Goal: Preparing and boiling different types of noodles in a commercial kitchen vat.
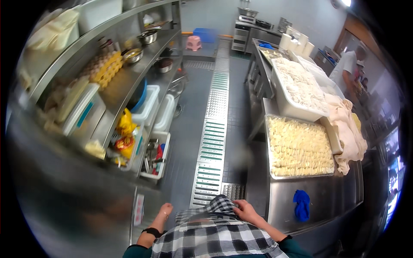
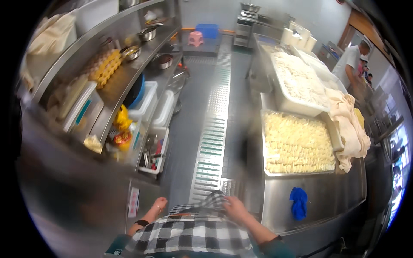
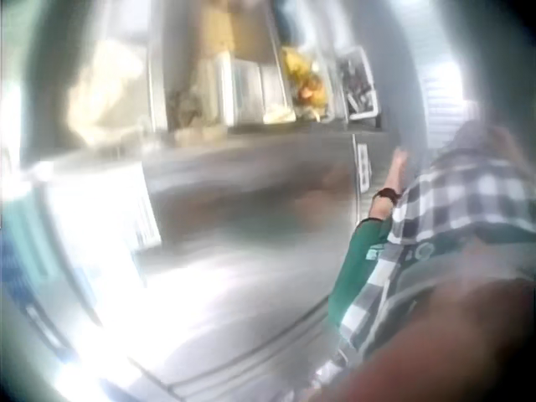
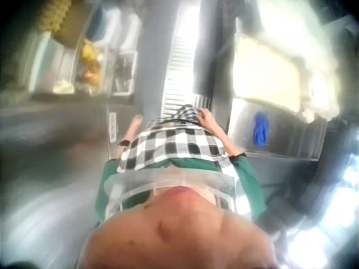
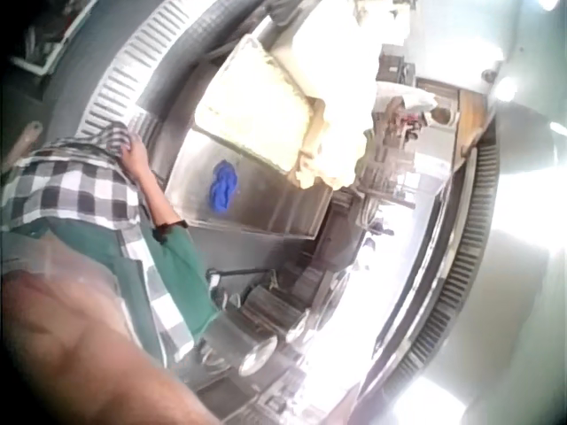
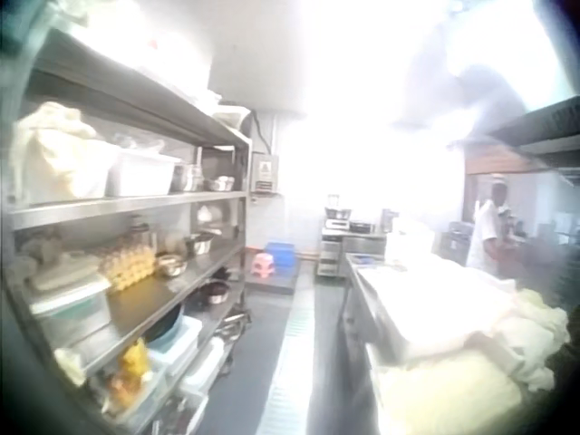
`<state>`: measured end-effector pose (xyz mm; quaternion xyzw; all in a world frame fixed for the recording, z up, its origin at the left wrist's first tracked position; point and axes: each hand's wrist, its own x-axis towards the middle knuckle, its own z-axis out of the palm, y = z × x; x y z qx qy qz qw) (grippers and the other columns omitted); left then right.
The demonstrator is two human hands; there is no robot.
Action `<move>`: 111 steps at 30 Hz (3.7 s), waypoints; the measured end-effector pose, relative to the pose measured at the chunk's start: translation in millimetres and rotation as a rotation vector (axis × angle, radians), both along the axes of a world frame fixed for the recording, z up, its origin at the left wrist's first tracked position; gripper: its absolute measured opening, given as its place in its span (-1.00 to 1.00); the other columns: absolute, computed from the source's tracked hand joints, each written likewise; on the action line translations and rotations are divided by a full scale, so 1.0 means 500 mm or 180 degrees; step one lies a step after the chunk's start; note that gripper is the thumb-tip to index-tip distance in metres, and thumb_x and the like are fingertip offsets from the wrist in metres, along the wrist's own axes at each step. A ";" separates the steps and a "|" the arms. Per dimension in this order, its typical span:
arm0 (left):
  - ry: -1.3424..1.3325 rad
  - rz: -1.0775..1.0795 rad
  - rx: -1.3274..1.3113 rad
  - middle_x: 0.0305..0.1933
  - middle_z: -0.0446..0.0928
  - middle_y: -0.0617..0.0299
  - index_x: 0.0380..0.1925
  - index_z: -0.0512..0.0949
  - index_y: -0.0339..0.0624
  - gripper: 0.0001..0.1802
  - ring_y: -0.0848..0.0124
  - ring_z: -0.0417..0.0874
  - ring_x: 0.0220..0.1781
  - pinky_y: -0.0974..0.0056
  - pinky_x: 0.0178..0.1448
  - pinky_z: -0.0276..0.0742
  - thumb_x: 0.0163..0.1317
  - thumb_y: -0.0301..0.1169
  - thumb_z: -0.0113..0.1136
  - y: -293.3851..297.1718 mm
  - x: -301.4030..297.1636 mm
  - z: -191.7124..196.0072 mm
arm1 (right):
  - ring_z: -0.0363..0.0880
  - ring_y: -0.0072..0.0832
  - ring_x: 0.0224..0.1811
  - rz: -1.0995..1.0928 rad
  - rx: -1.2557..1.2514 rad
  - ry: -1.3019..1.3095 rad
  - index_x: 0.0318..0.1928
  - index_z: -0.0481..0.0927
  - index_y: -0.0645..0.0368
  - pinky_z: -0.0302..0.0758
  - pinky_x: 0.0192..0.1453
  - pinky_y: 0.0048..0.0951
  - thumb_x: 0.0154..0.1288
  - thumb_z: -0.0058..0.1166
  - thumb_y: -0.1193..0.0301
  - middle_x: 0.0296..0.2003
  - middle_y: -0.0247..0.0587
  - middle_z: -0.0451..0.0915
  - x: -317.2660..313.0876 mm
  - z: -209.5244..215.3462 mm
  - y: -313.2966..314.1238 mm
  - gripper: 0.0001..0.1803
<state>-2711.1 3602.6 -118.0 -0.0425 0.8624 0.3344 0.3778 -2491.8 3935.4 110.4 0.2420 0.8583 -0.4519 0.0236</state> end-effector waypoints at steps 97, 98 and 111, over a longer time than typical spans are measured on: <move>0.3183 -0.5930 0.4176 -0.54 0.48 0.10 -0.52 0.53 -0.23 -0.77 0.33 0.49 -0.49 0.28 -0.34 0.38 -0.04 -0.28 0.07 4.091 -1.425 0.961 | 0.52 -0.40 -0.49 -0.4170 0.1325 0.0535 -0.12 0.41 0.21 0.43 -0.37 -0.48 -0.01 0.14 0.37 -0.29 -0.11 0.50 -1.502 0.359 2.831 -0.60; 0.2553 -0.5776 0.4296 -0.58 0.46 0.15 -0.53 0.53 -0.23 -0.76 0.40 0.45 -0.51 0.32 -0.35 0.36 -0.01 -0.26 0.07 4.080 -1.421 0.974 | 0.52 -0.39 -0.48 -0.4083 0.1529 0.0525 -0.06 0.37 0.21 0.43 -0.36 -0.48 -0.02 0.15 0.37 -0.22 -0.09 0.48 -1.508 0.376 2.871 -0.53; 0.0424 -0.5855 0.3528 -0.34 0.47 0.33 -0.31 0.51 -0.17 -0.70 0.58 0.41 -0.30 0.46 -0.23 0.33 0.05 -0.20 0.07 4.026 -1.435 1.025 | 0.45 -0.60 -0.67 -0.5106 0.1662 0.1726 -0.53 0.50 0.27 0.35 -0.54 -0.59 0.05 0.05 0.31 -0.65 -0.28 0.50 -1.495 0.528 3.086 -0.75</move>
